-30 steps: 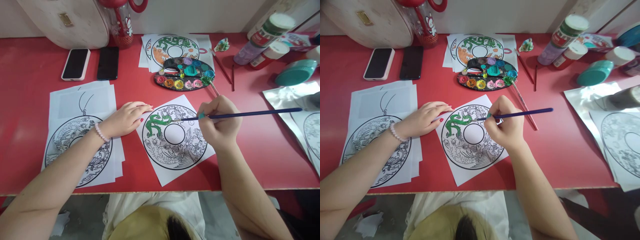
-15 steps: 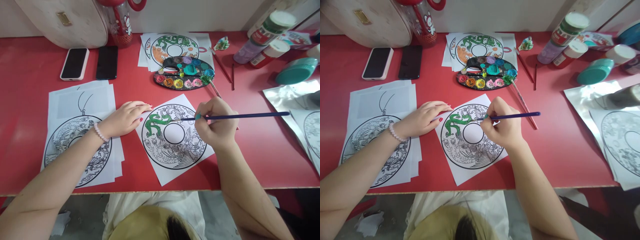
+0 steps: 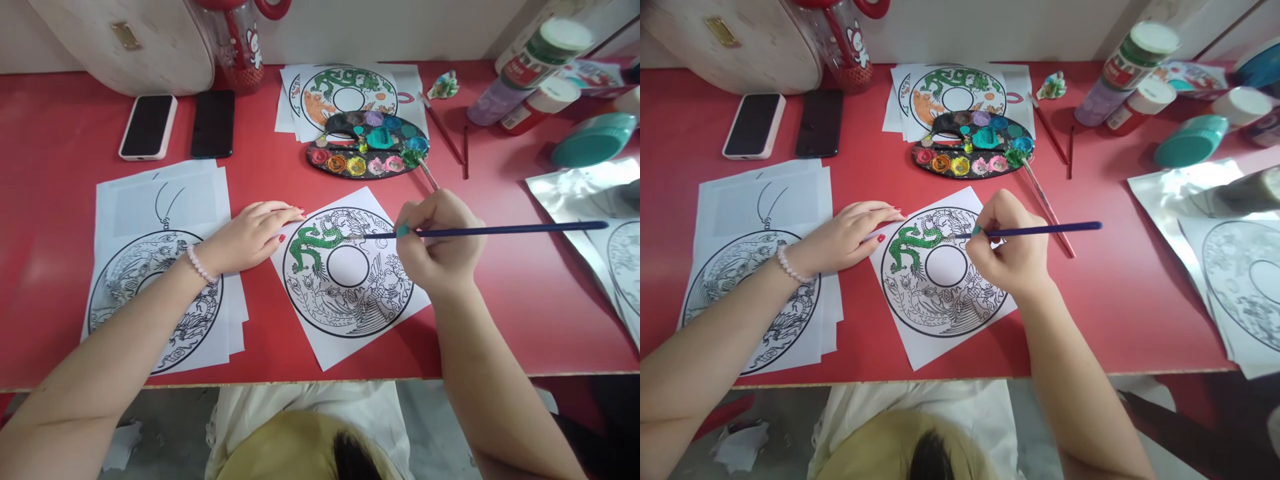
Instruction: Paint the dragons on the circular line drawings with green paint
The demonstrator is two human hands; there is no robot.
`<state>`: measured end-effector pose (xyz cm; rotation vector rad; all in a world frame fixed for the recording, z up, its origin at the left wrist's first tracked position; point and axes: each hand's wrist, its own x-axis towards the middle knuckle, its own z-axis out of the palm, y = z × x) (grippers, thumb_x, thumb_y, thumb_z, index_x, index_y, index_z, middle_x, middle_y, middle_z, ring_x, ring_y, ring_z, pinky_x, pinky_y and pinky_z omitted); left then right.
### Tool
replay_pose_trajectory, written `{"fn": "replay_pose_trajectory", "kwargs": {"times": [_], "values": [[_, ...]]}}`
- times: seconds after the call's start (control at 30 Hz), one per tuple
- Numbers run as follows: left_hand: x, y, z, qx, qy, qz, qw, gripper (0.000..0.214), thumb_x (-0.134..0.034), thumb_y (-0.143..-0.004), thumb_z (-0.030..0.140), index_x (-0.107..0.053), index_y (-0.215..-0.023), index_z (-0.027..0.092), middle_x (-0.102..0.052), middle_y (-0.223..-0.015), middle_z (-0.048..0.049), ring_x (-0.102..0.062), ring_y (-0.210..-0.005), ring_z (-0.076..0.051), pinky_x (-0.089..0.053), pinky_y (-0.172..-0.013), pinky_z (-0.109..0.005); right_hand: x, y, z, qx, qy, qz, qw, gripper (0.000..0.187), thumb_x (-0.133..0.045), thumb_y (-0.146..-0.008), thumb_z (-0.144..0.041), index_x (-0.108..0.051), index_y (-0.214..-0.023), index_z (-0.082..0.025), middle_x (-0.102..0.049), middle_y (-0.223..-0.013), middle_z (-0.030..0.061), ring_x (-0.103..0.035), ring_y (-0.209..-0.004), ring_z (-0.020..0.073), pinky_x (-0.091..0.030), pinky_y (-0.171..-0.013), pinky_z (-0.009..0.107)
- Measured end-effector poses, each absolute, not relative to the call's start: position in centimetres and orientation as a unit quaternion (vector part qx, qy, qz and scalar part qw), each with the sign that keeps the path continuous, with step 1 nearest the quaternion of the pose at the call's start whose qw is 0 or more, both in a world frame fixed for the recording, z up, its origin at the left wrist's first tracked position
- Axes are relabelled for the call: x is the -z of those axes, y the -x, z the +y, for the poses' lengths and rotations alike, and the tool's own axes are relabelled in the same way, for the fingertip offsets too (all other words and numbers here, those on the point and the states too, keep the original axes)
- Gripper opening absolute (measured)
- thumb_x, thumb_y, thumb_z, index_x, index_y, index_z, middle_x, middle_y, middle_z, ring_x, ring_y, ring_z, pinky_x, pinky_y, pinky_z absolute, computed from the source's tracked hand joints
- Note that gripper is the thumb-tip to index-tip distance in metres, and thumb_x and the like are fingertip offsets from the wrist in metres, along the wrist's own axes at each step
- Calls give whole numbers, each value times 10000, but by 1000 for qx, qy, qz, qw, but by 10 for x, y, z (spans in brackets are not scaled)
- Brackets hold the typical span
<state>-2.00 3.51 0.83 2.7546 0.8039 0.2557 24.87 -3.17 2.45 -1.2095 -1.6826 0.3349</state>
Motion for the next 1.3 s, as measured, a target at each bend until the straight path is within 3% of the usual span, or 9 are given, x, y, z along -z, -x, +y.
{"fn": "replay_pose_trajectory", "kwargs": {"times": [1.3], "values": [[-8,20,36,-82,-947,283,129,417,-362,-926,152,-446,-1334,145,-520,-1332,-88,-433,-1262,-214,-365,-1068,-406,-29,-250,-29,-131,540,-668,494,196,-453,-547,-56,-373,-585,-231,-413,-512,-53,-355,-438,89,-250,-414,271]]}}
